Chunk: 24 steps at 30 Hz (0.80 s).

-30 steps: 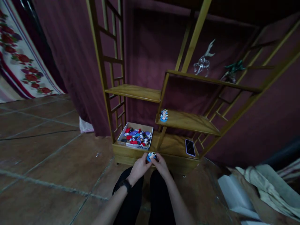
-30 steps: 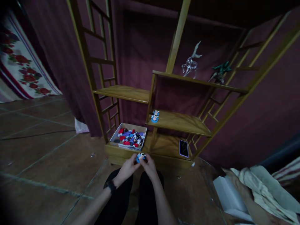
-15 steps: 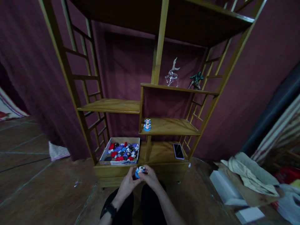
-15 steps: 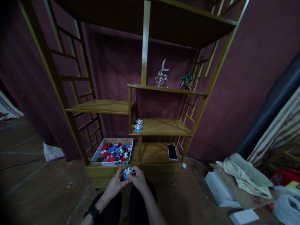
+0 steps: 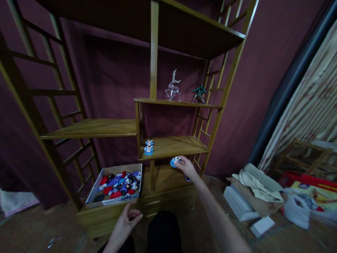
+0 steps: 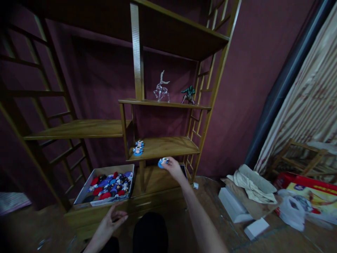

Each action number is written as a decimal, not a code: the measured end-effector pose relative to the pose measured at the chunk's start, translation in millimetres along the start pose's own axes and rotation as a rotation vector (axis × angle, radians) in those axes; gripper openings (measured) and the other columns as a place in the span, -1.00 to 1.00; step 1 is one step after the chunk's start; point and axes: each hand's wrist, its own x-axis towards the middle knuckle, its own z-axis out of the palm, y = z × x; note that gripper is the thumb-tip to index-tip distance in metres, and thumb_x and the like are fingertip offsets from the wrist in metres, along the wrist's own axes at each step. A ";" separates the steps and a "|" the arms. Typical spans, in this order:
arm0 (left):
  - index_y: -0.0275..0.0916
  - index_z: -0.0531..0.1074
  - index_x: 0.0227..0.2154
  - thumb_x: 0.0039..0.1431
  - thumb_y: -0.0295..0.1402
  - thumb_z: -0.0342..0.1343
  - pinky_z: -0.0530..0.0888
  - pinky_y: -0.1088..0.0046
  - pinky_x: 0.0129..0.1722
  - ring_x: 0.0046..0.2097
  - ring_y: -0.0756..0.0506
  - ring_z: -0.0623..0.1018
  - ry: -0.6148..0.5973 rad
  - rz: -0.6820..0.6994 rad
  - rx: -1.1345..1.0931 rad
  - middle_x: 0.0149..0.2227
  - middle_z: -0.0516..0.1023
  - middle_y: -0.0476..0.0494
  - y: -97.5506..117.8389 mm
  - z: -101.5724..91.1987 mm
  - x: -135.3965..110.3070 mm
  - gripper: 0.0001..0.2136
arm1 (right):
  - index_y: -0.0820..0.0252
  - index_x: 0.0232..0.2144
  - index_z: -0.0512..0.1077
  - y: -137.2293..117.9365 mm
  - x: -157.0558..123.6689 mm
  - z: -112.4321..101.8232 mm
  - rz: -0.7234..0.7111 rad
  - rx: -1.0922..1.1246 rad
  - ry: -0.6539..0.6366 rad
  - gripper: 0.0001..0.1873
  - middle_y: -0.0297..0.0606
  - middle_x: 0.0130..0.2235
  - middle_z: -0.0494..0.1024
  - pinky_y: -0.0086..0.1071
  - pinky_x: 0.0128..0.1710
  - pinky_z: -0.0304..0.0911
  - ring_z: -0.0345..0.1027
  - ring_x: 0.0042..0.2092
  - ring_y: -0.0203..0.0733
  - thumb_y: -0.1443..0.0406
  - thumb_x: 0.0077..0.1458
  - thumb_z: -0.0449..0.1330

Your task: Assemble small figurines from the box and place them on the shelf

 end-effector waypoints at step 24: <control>-0.25 0.31 -0.07 -0.15 -0.03 0.13 0.41 0.38 -0.26 -0.35 -0.12 0.53 -0.029 -0.014 0.102 -0.47 0.55 -0.06 2.7 -3.4 9.5 -0.43 | 0.18 -0.28 0.42 -46.0 126.0 -179.7 0.188 -1.169 0.001 -0.66 -0.33 -0.36 0.53 -0.52 -0.32 0.24 0.38 -0.33 -0.29 0.42 -0.23 0.25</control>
